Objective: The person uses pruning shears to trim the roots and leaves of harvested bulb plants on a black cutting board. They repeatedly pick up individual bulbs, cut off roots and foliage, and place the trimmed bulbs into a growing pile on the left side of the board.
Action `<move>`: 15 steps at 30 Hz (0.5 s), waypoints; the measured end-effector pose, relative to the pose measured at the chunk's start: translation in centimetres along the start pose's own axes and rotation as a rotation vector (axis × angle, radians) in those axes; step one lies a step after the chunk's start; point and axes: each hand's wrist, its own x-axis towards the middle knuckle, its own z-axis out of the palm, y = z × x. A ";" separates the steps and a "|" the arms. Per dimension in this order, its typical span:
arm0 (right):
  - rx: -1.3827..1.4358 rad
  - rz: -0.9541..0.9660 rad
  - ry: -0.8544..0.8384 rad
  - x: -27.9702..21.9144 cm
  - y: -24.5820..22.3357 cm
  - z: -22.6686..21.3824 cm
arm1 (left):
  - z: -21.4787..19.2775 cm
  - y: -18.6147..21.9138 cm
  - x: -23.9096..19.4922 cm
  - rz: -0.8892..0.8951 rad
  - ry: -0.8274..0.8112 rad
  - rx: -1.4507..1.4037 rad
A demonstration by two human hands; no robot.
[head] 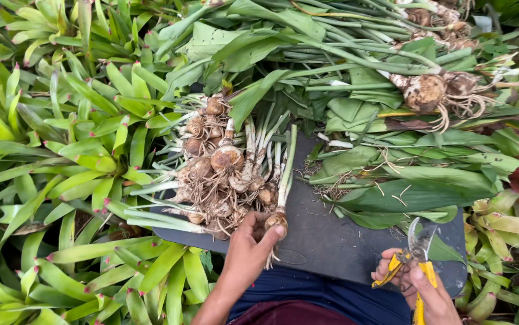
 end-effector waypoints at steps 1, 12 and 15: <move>0.000 0.011 -0.005 -0.2 0.1 0.0 | 0.3 1.1 -0.6 -0.050 0.049 0.244; -0.026 -0.040 -0.033 -0.3 0.2 0.0 | 4.8 -2.4 5.6 0.590 0.246 1.270; -0.015 -0.063 -0.068 0.2 0.4 -0.4 | 5.4 -2.4 6.9 0.606 0.182 1.386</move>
